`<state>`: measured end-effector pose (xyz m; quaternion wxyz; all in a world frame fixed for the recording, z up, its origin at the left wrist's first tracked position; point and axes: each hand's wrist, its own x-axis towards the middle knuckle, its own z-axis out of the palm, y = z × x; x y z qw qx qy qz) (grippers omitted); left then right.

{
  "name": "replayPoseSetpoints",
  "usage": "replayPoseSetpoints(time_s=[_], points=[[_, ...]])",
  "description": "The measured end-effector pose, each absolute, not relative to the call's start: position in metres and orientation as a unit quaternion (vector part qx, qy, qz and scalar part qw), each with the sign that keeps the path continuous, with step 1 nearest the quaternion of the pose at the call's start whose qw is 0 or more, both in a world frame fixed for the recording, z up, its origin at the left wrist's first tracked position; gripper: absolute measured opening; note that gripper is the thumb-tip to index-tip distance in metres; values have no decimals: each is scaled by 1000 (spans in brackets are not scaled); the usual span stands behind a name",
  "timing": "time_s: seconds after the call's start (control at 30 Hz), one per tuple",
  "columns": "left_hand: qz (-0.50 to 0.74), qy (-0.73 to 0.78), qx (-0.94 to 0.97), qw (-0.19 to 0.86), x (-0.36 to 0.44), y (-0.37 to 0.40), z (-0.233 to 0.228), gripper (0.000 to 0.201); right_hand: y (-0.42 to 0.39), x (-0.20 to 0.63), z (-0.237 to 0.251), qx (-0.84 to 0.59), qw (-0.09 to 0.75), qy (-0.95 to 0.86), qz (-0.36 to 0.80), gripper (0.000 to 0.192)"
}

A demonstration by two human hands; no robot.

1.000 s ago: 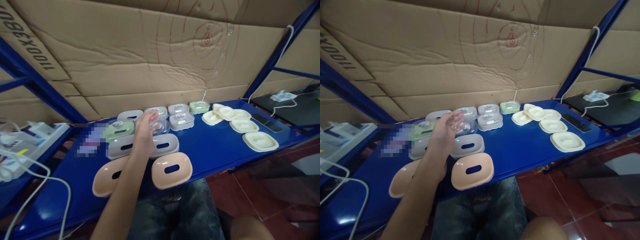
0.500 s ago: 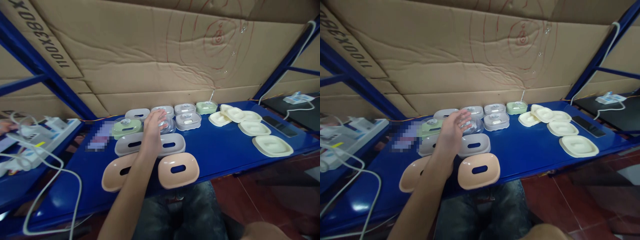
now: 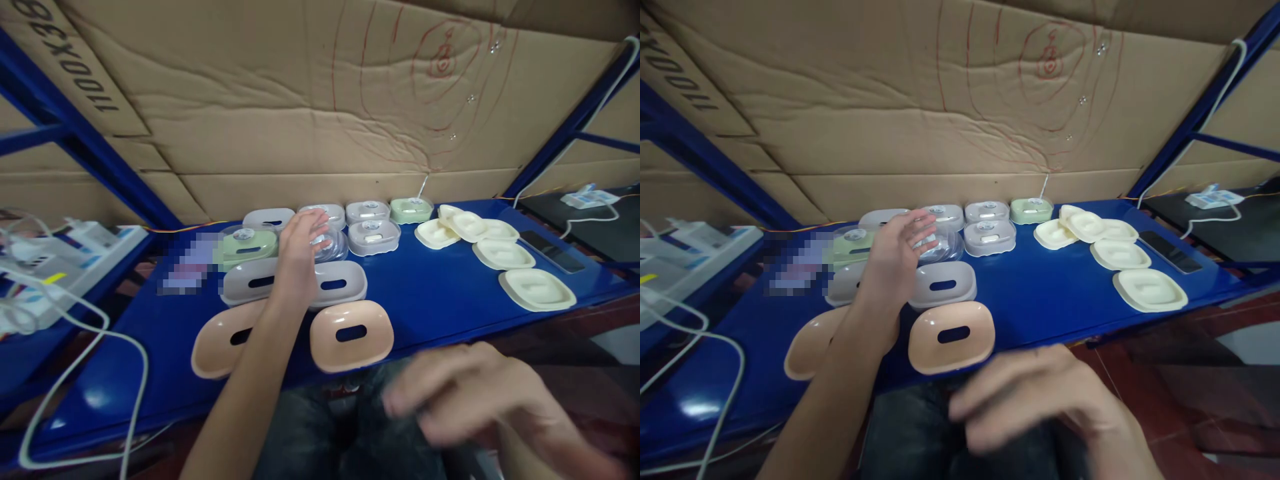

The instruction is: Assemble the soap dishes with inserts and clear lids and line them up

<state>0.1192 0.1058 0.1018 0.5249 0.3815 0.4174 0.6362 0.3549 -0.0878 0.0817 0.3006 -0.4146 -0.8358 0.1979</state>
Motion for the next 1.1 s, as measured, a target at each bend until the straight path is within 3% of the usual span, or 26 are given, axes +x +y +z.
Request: replayPoseSetpoints(time_s=[0.13,0.3,0.5,0.6,0.73,0.93,1.03,1.1], points=[[635,417,385,525,119,103,104,35,-53,338,59,-408,264,-868,99,77],[624,410,396,535,120,99,108,35,-40,331,30,-419,213,-879,87,37],[621,374,426,541,124,93,112,30,-47,366,51,-408,316,-835,189,36],[601,340,438,576,126,87,116,33,-37,385,66,-434,389,-806,103,39],[460,293,468,695,128,80,118,50,-6,389,77,-434,444,-783,-44,44],[427,316,496,687,135,82,105,48,37,397,83,-409,387,-825,-41,54],[479,327,464,669,136,86,101,47,65,439,82,-517,382,-760,-93,52],[507,321,441,668,136,88,100,46,87,474,76,-638,276,-700,-162,53]])
